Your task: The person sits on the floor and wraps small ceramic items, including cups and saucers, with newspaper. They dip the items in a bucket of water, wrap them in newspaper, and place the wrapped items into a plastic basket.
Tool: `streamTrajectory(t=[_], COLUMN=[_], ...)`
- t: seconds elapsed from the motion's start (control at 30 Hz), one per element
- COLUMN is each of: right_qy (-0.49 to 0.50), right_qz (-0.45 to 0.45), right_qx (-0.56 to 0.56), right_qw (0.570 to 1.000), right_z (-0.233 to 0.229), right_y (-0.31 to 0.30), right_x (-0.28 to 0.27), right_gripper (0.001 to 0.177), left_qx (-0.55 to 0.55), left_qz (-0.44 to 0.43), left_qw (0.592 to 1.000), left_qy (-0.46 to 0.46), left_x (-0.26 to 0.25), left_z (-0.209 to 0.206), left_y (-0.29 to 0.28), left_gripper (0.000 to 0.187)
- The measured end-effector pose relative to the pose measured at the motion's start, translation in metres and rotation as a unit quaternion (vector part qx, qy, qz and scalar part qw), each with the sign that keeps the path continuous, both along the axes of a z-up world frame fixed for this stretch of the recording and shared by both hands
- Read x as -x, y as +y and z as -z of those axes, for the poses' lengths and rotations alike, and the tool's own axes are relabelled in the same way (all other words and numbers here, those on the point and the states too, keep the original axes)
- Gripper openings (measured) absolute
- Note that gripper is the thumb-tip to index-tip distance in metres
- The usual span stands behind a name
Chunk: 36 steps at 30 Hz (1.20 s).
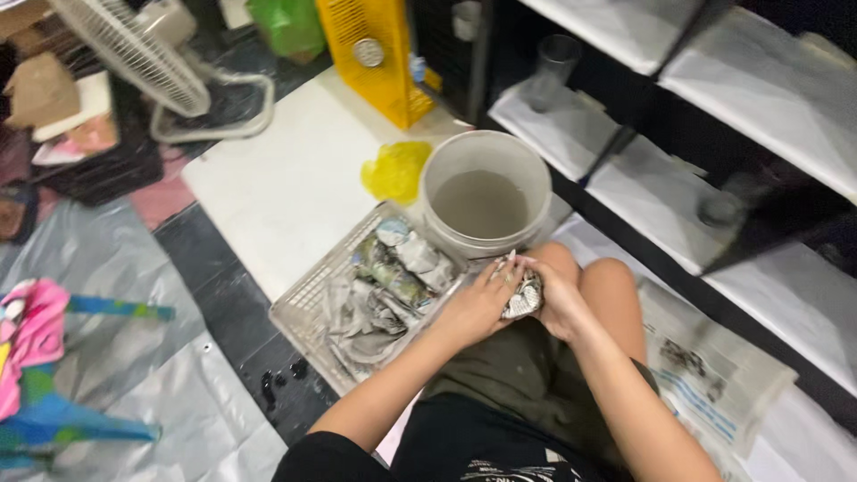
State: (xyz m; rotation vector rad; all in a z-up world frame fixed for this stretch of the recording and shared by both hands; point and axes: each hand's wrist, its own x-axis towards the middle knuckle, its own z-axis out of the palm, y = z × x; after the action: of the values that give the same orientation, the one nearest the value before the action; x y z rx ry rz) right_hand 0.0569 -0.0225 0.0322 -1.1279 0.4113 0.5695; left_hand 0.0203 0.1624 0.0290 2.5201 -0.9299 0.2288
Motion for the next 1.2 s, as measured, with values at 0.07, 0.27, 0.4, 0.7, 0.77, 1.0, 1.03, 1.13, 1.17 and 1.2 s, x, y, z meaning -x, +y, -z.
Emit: streamTrajectory(t=[0.07,0.27,0.4,0.7,0.77,1.0,1.03,1.13,1.17,1.2], right_qy=[-0.010,-0.009,0.028,0.086,0.176,0.118,0.123,0.128,0.127,0.125], right_qz=[-0.061,-0.195,-0.241,-0.246,-0.273,-0.173,-0.169,-0.163,-0.163,-0.162], right_qx=[-0.001,0.078,0.068,0.056,0.124,0.073,0.077,0.067,0.059,0.049], right_qw=[0.998,0.978,0.968,0.964,0.938,0.975,0.975,0.976,0.977,0.978], right_z=[-0.008,-0.024,0.020,0.113,0.114,0.167,0.169,0.166,0.163,0.159], right_y=[0.025,0.085,0.088,0.135,0.145,0.141,0.137,0.127,0.125,0.126], right_x=[-0.007,-0.033,-0.056,-0.079,-0.088,-0.094,-0.094,-0.094,-0.094,-0.095], right_gripper=[0.049,0.074,0.071,0.069,0.071,0.048,0.046,0.043,0.043,0.043], left_qx=[0.002,0.192,0.414,0.584,0.616,0.649,0.698,0.615,0.592,0.570], left_qz=[-0.022,-0.147,-0.209,-0.460,-0.482,-0.559,-0.532,-0.616,-0.630,-0.643], left_qw=[1.000,0.956,0.871,0.561,0.522,0.502,0.474,0.488,0.497,0.507], left_qy=[0.011,0.163,0.166,0.365,0.341,0.116,0.070,0.067,0.068,0.067], left_x=[-0.004,0.008,0.013,-0.037,-0.063,-0.180,-0.196,-0.211,-0.213,-0.215], left_z=[0.025,0.055,0.092,0.279,0.292,0.308,0.309,0.316,0.316,0.316], left_y=[0.022,0.078,0.090,0.120,0.134,0.156,0.156,0.152,0.150,0.149], left_gripper=[0.082,0.059,0.066,0.066,0.065,0.055,0.056,0.045,0.046,0.046])
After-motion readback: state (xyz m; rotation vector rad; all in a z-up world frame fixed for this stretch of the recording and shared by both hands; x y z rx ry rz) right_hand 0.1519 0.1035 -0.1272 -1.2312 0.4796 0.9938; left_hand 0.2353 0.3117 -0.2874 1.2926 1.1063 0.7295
